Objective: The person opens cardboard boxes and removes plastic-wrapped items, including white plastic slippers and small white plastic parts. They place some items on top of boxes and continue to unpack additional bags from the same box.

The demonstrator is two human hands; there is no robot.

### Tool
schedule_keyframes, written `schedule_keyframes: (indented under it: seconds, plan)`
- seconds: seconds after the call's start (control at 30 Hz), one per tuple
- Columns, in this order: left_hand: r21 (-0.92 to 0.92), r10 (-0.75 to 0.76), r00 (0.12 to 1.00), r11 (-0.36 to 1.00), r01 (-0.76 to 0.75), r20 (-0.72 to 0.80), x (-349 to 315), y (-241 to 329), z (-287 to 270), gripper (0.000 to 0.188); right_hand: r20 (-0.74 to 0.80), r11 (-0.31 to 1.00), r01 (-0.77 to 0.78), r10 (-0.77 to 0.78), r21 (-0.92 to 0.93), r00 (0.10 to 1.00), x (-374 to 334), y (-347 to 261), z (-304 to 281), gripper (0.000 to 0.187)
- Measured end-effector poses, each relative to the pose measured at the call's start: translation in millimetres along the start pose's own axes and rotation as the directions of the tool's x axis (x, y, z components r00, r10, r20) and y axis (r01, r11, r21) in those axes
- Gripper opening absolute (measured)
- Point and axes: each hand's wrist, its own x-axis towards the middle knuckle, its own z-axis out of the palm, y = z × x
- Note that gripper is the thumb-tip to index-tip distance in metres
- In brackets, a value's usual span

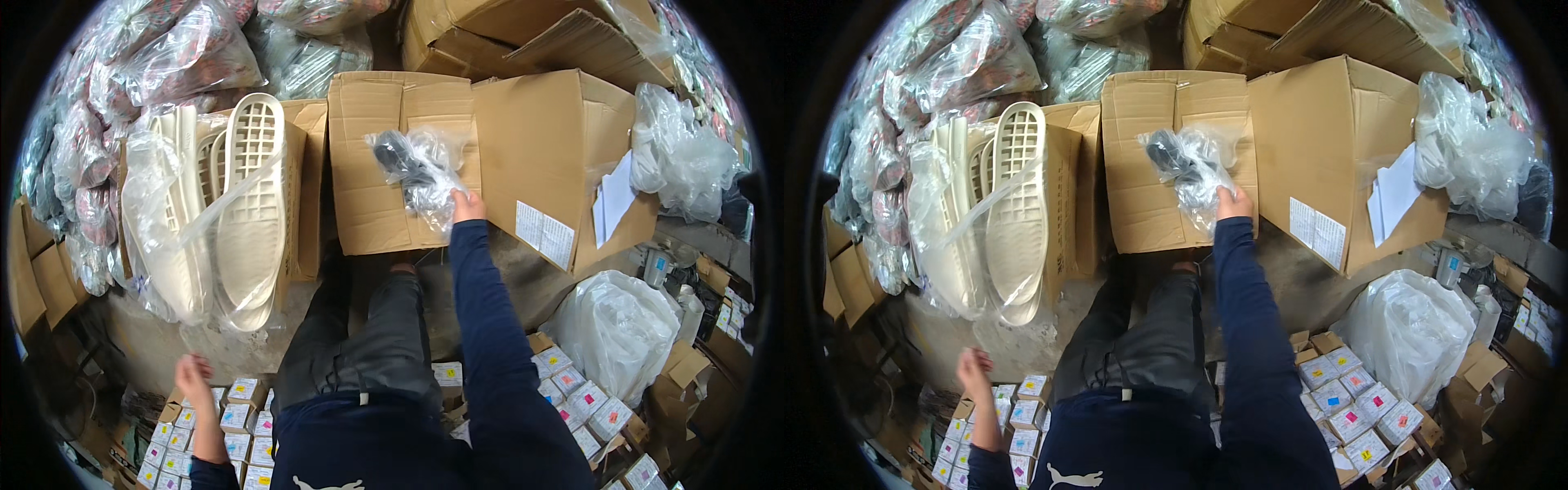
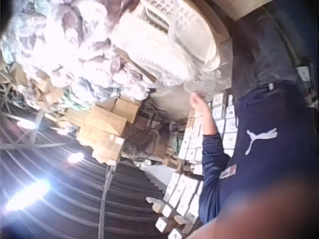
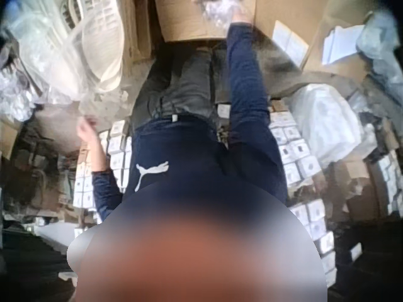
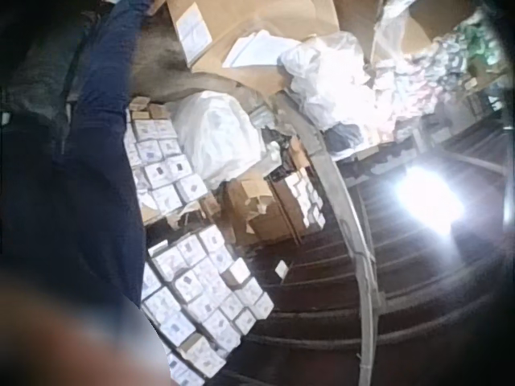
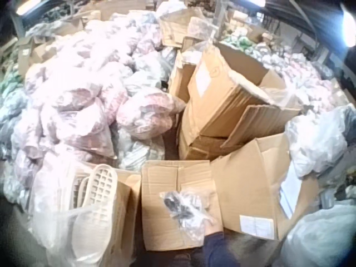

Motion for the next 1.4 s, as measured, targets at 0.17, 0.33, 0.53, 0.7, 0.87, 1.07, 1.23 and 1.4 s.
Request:
schedule_keyframes:
  seconds: [0.17,0.33,0.53,0.7,0.87,1.07,1.23,1.4]
  plan:
    - [0.045,0.281,0.762,0.926,-0.375,0.584,-93,15,67,0.011,0.346,0.973,0.116,-0.041,-0.198,0.937,-4,-153,-37,0.02]
    - [-0.235,0.553,0.52,0.798,-0.555,0.651,-95,104,157,0.018,0.67,0.965,0.1,0.094,-0.245,0.736,-32,-309,-93,0.022]
    - [-0.222,0.334,-0.061,0.741,0.633,0.941,-110,255,236,0.098,0.826,0.963,0.21,0.023,-0.17,0.563,-151,-440,-137,0.039]
    - [-0.145,0.728,-0.25,0.433,0.889,0.638,-158,334,236,0.08,0.683,0.891,0.325,-0.023,-0.318,0.73,-221,-474,-172,0.042]
    - [-0.469,0.66,-0.031,0.566,0.678,0.751,-167,355,230,0.051,0.501,0.883,0.271,-0.049,-0.382,0.864,-225,-448,-206,0.027]
    - [-0.472,0.634,0.007,0.567,0.675,0.773,-169,358,229,0.061,0.392,0.918,0.273,-0.148,-0.287,0.908,-212,-403,-220,0.026]
    - [-0.49,0.572,0.061,0.639,0.593,0.818,-171,361,222,0.063,0.369,0.936,0.256,-0.155,-0.242,0.916,-206,-391,-214,0.026]
    - [-0.482,0.574,0.073,0.603,0.635,0.815,-169,362,215,0.053,0.357,0.977,0.195,-0.153,-0.084,0.922,-208,-389,-205,0.024]
